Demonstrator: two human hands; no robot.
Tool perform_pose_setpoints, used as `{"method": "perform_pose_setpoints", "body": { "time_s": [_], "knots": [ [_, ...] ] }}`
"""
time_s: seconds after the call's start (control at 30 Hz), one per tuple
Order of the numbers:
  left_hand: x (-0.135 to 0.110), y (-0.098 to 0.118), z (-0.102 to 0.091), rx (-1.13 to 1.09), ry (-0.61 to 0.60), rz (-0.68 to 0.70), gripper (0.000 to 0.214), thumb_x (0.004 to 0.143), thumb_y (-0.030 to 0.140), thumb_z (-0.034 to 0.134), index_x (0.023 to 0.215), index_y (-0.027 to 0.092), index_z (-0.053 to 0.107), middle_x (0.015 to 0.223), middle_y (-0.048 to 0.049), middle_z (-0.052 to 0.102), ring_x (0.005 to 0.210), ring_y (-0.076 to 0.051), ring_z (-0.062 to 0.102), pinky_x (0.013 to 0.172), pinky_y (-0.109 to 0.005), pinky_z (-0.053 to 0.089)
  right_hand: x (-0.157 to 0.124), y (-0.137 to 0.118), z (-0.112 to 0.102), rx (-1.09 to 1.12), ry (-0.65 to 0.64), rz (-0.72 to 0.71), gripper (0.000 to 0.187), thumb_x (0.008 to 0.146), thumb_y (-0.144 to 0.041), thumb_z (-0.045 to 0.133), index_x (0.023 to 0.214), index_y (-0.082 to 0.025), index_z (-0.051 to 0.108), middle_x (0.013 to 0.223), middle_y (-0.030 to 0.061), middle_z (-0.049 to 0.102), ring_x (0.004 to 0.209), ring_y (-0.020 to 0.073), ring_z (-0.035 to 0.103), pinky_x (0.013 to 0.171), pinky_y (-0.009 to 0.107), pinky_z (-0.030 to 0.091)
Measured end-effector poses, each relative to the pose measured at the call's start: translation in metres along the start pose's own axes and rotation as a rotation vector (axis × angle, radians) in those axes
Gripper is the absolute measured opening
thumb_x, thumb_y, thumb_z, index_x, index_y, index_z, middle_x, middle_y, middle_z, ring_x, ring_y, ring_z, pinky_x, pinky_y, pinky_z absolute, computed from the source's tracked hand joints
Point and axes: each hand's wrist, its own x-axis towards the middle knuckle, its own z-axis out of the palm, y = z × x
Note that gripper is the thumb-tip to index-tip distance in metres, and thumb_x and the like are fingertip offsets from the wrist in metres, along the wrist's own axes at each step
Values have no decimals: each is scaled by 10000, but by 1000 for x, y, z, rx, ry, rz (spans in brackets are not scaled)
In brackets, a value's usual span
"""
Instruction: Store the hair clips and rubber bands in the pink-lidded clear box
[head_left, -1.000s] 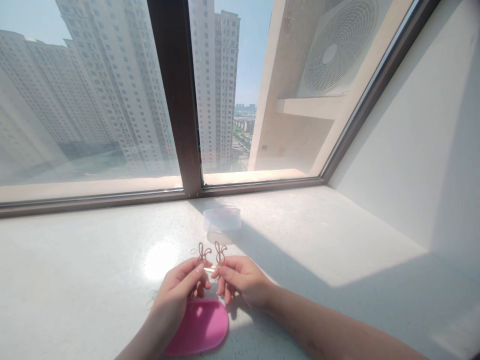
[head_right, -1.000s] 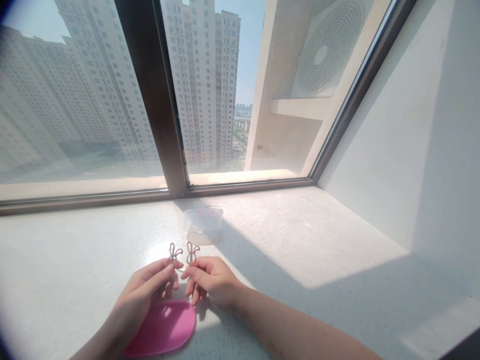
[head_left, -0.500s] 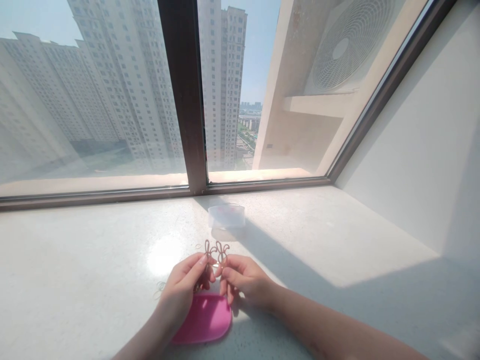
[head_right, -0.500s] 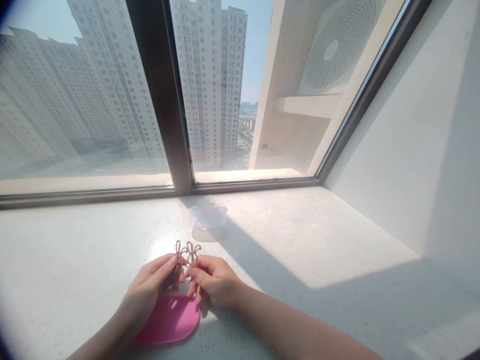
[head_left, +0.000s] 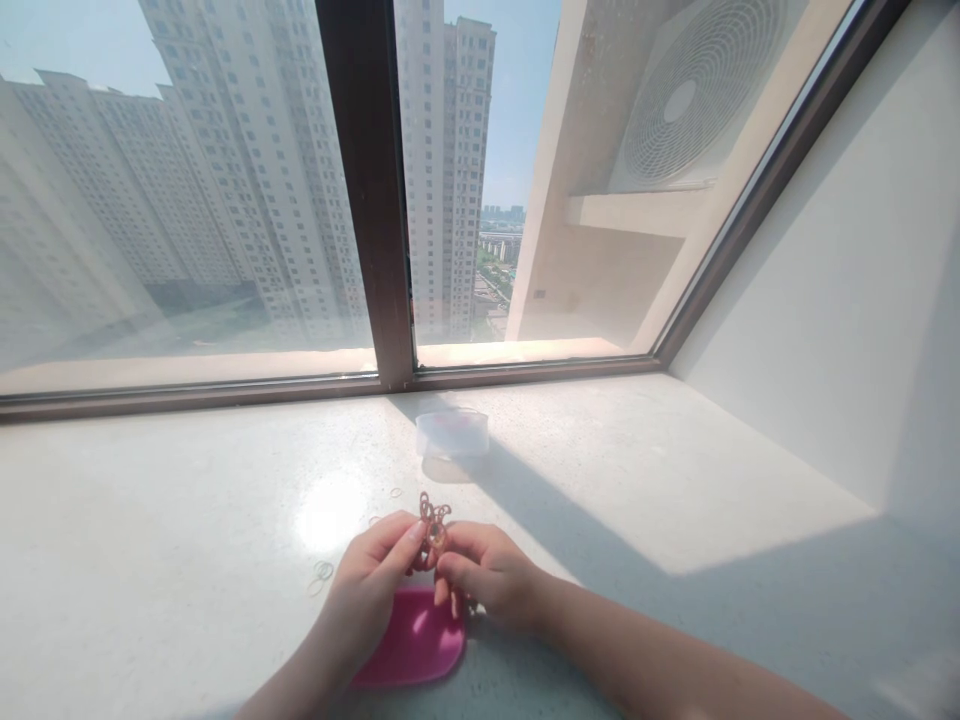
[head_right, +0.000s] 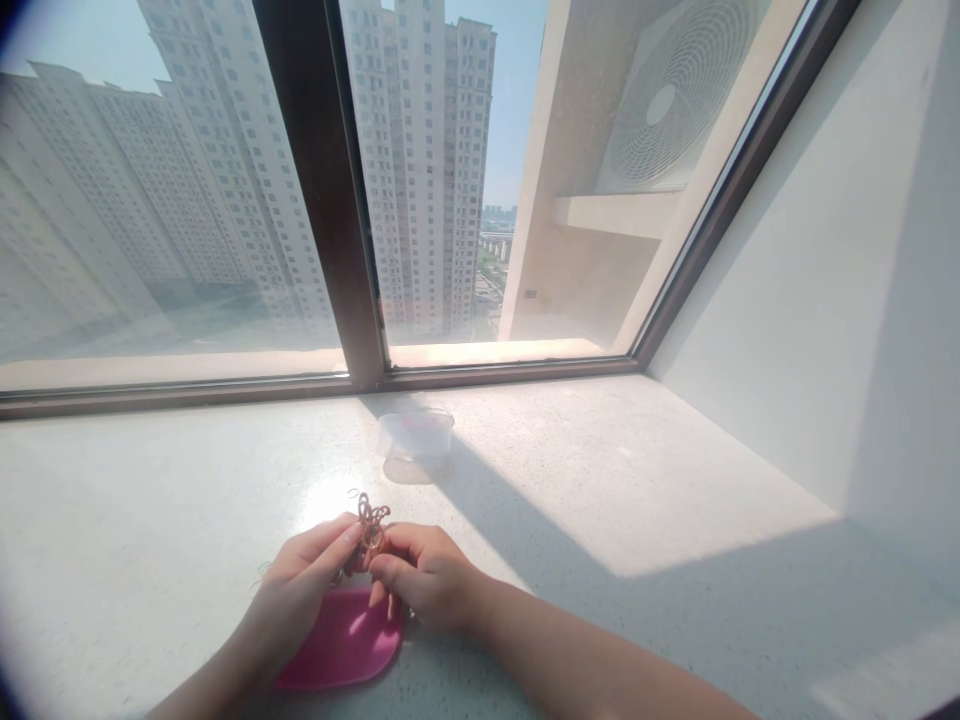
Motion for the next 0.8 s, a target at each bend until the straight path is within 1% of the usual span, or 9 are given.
{"method": "perform_pose_setpoints", "body": {
  "time_s": [0.07, 0.2, 0.33, 0.43, 0.6, 0.7, 0.8],
  "knots": [
    [-1, 0, 1, 43, -2, 42, 346, 908, 394, 510, 657, 187, 627, 694, -21, 575, 698, -181, 507, 682, -270, 392, 0, 2, 0, -15, -11, -14, 353, 891, -459, 577, 981, -121, 627, 685, 13, 613, 536, 104, 565, 514, 215, 443],
    [-2, -5, 1, 125, 14, 132, 343, 915, 394, 491, 680, 200, 649, 754, -46, 596, 752, -209, 531, 711, -289, 411, 0, 3, 0, 26, -7, 17, 345, 908, -460, 550, 1019, -138, 604, 691, 6, 604, 534, 108, 557, 493, 213, 433],
    [-1, -7, 1, 175, 7, 188, 343, 927, 382, 466, 735, 212, 694, 824, -75, 609, 822, -238, 550, 781, -325, 430, -1, -3, 2, -23, -6, -17, 308, 925, -441, 525, 954, -142, 597, 704, 8, 590, 553, 112, 557, 504, 217, 440],
    [-2, -4, 3, 204, -7, 231, 357, 929, 371, 458, 722, 206, 698, 853, -96, 610, 852, -257, 553, 810, -352, 433, -3, -8, 4, -82, 7, -26, 288, 939, -415, 496, 904, -144, 586, 693, 6, 578, 549, 114, 546, 514, 227, 442],
    [-5, 6, 7, 252, -12, 266, 334, 911, 367, 485, 728, 209, 716, 851, -108, 611, 837, -272, 558, 787, -373, 437, -3, -9, 6, -111, 43, -42, 282, 939, -382, 492, 842, -137, 592, 695, 11, 573, 602, 115, 538, 579, 237, 446],
    [-6, 6, 9, 286, 37, 269, 343, 912, 358, 481, 690, 210, 697, 827, -104, 606, 808, -265, 558, 757, -371, 436, 0, -8, 7, -94, 46, -27, 334, 933, -406, 492, 777, -130, 598, 651, 10, 567, 558, 114, 536, 543, 236, 441],
    [-6, 4, 10, 351, 70, 276, 343, 919, 335, 464, 667, 209, 660, 801, -92, 597, 787, -251, 558, 739, -362, 437, 1, -8, 7, -138, 91, -23, 366, 923, -407, 505, 712, -125, 604, 612, 15, 566, 537, 118, 538, 530, 240, 430]
  ]
}}
